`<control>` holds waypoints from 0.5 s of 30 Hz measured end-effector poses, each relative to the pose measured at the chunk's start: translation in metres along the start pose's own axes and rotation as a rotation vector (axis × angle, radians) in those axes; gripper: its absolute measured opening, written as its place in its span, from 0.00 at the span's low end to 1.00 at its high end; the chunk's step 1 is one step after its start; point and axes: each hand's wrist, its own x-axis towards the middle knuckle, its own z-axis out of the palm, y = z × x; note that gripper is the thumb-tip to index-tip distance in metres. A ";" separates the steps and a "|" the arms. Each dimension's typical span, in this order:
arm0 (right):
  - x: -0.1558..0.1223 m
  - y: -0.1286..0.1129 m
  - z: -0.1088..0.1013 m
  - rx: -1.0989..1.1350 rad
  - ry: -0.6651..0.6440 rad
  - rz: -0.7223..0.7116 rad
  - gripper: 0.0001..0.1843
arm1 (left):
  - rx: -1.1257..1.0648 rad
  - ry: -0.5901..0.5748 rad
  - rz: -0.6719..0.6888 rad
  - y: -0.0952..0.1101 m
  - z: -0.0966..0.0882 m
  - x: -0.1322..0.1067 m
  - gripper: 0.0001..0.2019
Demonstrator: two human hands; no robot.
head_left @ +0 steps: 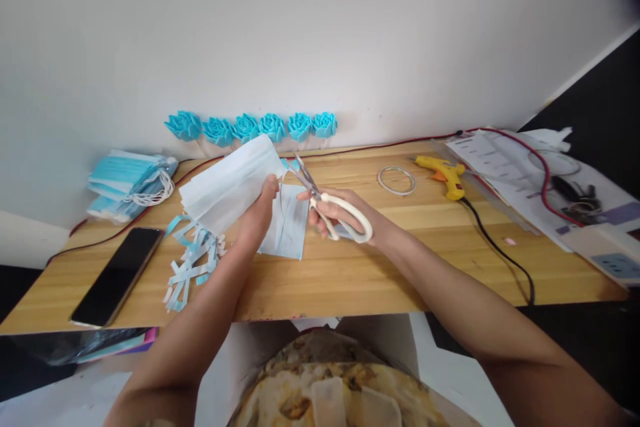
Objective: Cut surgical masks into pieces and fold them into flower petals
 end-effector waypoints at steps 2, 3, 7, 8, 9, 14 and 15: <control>-0.001 0.000 0.003 -0.050 -0.018 0.050 0.33 | 0.026 0.031 -0.005 -0.001 0.000 0.002 0.17; -0.001 0.000 0.004 -0.067 -0.020 0.077 0.34 | 0.038 0.037 -0.010 -0.002 0.001 0.003 0.17; 0.000 0.001 0.006 -0.121 -0.015 0.141 0.36 | 0.045 0.050 -0.030 -0.003 0.002 0.005 0.16; 0.001 0.001 0.006 -0.131 -0.015 0.147 0.36 | 0.043 0.058 -0.036 -0.003 0.003 0.004 0.17; 0.001 0.001 0.007 -0.138 -0.014 0.153 0.35 | 0.040 0.062 -0.042 -0.004 0.003 0.004 0.17; 0.002 0.002 0.005 -0.127 -0.010 0.152 0.36 | 0.031 0.060 -0.076 -0.004 0.000 0.004 0.17; 0.002 0.002 0.005 -0.121 -0.010 0.150 0.37 | 0.036 0.065 -0.074 -0.005 -0.001 0.005 0.16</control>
